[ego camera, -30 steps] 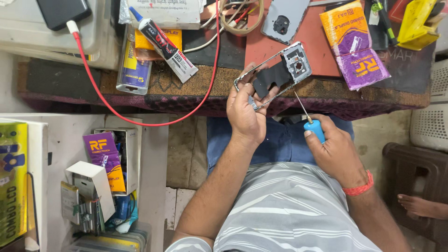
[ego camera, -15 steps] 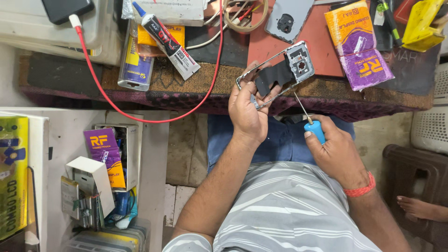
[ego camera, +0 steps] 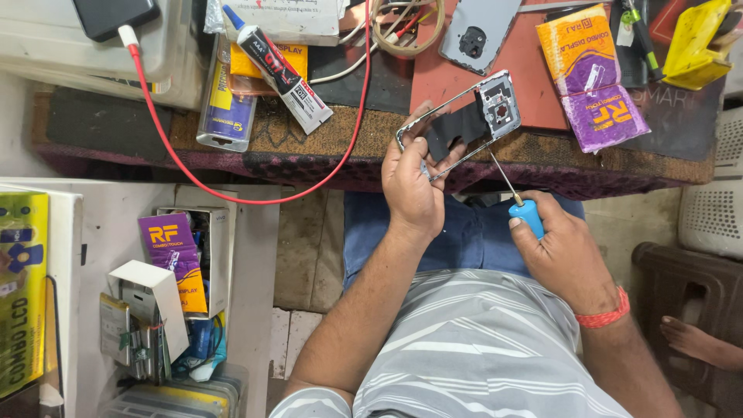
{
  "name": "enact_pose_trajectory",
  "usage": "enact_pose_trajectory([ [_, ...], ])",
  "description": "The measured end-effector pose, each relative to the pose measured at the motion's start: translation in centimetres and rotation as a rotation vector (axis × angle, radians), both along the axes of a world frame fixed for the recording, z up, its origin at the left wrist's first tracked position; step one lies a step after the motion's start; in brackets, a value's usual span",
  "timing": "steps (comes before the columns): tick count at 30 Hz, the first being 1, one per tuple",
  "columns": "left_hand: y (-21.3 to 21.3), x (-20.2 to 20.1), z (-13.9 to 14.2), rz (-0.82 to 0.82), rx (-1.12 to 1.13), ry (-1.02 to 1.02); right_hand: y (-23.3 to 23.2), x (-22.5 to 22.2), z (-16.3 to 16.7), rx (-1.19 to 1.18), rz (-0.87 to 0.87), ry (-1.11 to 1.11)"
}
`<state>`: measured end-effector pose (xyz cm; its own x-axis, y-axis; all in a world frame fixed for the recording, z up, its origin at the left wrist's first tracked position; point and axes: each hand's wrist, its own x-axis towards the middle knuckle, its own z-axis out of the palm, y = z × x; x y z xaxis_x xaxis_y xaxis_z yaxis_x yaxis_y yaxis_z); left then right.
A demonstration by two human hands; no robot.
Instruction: The person holds a disassembled smartphone frame and uses a blue-handled screwdriver to repeatedly probe and scrape the interior surfaces. The person rotates the frame to access different areas while continuing to scrape along the edges and around the camera cutout.
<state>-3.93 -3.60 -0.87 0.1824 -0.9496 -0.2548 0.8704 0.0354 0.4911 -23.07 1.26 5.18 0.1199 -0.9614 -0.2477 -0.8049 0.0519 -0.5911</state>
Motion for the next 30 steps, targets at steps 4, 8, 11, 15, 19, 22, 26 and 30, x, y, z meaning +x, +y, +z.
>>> enact_pose_trajectory([
  [4,0.10,-0.07,-0.04,-0.009,-0.018,-0.057,-0.05,0.12,0.21,-0.017,0.015,-0.011],
  [8,0.07,-0.10,-0.10,-0.004,-0.013,-0.083,-0.08,0.16,0.21,-0.034,0.024,-0.018],
  [11,0.00,-0.11,-0.11,-0.006,-0.024,-0.062,-0.12,0.14,0.16,-0.043,0.028,-0.013],
  [15,0.03,-0.10,-0.10,-0.006,-0.014,-0.034,-0.17,0.15,0.11,-0.055,0.039,-0.008],
  [19,0.06,-0.10,-0.11,-0.007,-0.024,-0.031,-0.21,0.27,0.09,-0.044,0.037,-0.007],
  [22,0.05,-0.08,-0.20,-0.008,-0.018,-0.031,-0.25,0.40,0.11,-0.069,0.061,-0.029],
  [26,-0.03,-0.06,-0.36,-0.010,0.009,-0.036,-0.36,0.52,0.22,-0.036,0.037,0.006],
  [30,-0.06,-0.11,-0.46,0.001,-0.013,-0.025,-0.34,0.55,0.28,-0.066,0.052,0.029],
])
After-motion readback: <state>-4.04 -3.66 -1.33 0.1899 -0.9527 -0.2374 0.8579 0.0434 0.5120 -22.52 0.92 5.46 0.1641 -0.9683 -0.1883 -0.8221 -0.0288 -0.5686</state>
